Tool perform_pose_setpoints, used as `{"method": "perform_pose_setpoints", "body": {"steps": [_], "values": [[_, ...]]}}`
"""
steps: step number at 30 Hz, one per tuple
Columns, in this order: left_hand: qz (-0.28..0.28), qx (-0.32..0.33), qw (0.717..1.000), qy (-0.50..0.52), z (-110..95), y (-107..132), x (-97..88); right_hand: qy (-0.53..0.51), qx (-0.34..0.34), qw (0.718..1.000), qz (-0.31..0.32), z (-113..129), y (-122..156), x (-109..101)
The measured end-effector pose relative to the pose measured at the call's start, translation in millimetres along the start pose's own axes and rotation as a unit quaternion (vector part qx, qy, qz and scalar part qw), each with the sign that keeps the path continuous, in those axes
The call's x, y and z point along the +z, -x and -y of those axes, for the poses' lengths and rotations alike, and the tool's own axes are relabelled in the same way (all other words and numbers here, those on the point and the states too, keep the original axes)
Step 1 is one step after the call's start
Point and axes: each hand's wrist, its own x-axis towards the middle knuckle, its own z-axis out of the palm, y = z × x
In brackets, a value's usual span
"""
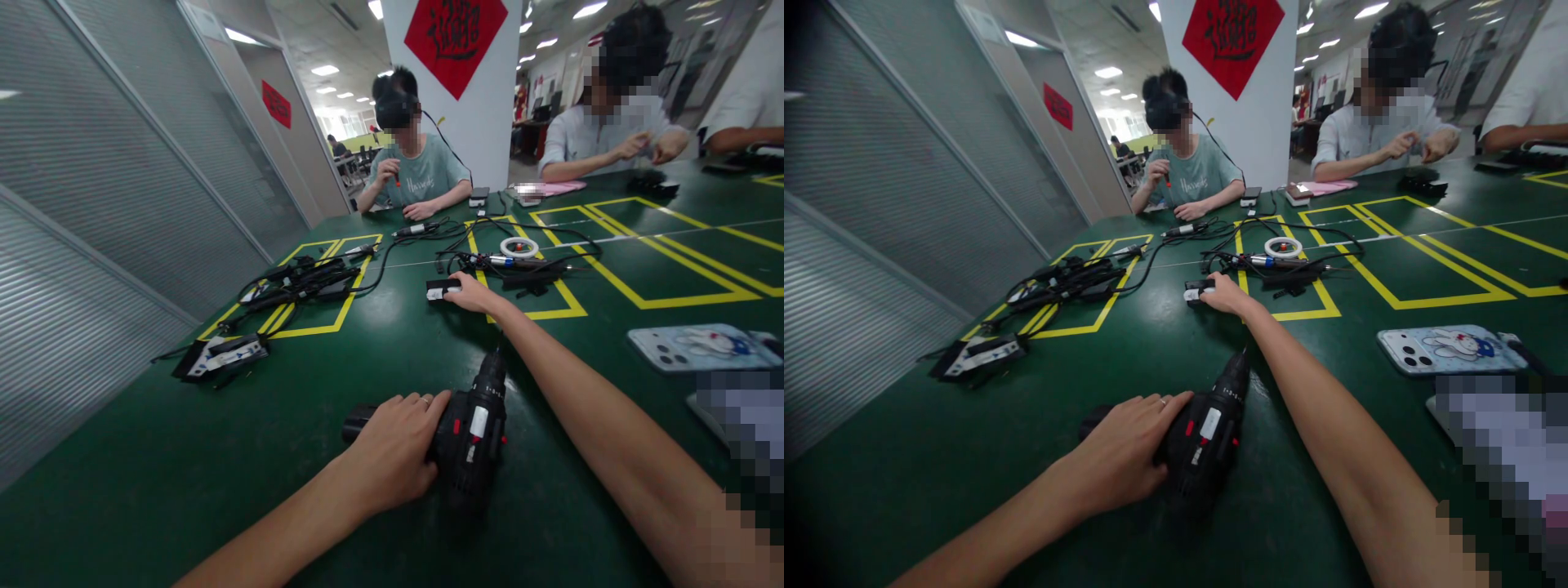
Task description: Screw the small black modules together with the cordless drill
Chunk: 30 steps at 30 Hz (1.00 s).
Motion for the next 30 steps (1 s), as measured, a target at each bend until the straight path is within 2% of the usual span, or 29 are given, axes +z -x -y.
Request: {"method": "perform_pose_setpoints", "body": {"steps": [5, 20, 23, 26, 28, 30], "values": [[0.003, -0.017, 1.0, -0.011, -1.1, -2.5, 2.4, 0.002, -0.011, 1.0, 0.005, -1.3, -1.1, -0.3], [-0.008, -0.009, 1.0, -0.008, -0.4, -2.1, 3.3, 0.021, 0.007, 1.0, 0.01, -2.0, -4.1, 2.4], [-0.01, -0.01, 1.0, -0.006, 0.2, -2.8, 4.4, -0.023, 0.012, 1.0, 0.017, 0.5, -3.3, -3.7], [-0.017, -0.017, 1.0, 0.008, 2.0, -3.6, 7.0, -0.127, 0.013, 0.992, 0.004, 4.6, -2.8, -18.4], [-0.027, -0.028, 0.999, 0.03, 4.6, -3.5, 6.7, -0.215, 0.001, 0.976, -0.02, 4.3, -3.7, -30.8], [-0.05, -0.042, 0.996, 0.059, 8.9, -2.8, 2.8, -0.278, -0.029, 0.957, -0.082, -0.5, -5.4, -40.5]]}}
